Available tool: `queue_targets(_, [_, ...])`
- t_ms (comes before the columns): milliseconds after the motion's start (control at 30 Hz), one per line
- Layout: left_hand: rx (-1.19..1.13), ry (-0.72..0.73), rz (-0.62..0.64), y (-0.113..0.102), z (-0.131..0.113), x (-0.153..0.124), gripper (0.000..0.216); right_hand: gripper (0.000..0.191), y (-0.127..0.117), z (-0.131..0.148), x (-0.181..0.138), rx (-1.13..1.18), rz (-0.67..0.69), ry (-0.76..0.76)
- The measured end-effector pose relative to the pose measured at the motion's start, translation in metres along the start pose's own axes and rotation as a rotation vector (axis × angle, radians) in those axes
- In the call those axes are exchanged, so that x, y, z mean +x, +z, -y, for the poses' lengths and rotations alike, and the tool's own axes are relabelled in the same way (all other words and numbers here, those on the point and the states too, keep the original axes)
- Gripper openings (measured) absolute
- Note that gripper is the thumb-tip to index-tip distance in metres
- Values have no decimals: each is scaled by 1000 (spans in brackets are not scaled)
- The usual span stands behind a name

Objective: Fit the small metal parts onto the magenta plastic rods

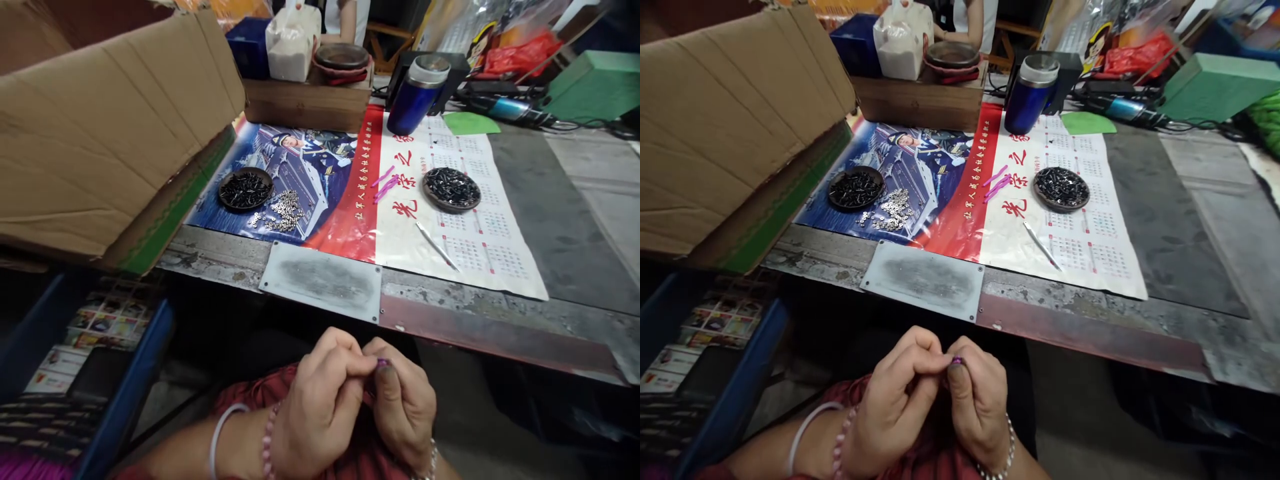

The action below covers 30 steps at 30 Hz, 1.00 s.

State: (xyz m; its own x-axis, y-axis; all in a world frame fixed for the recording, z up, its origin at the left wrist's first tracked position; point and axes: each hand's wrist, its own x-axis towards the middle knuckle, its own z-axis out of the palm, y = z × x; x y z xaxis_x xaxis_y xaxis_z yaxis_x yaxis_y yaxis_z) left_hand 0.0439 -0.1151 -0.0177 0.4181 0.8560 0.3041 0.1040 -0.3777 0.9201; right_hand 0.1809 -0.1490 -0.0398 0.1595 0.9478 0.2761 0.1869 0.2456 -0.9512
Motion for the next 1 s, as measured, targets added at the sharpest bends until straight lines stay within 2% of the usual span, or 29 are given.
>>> queue_targets(67, [86,50,5,-1,-1,1,22,54,-2,-1,-1,78,-24,74])
queue_targets(133, [199,105,0,-2,-3,2,20,61,-7,-1,-1,166,-79,144])
queue_targets(200, [299,150,-5,-5,-4,5,17,53,-11,0,1,162,-117,162])
queue_targets(300, [399,200,1,-8,-3,7,14,21,-16,4,3,-6,-83,127])
queue_targets(367, [447,225,3,-10,-2,7,15,9,-16,7,4,-80,-56,111])
queue_targets(733, [555,261,23,-14,3,4,22,16,-13,15,9,-351,7,5])
queue_targets(1000, [507,228,35,-19,6,0,16,16,-9,15,12,-324,18,18])
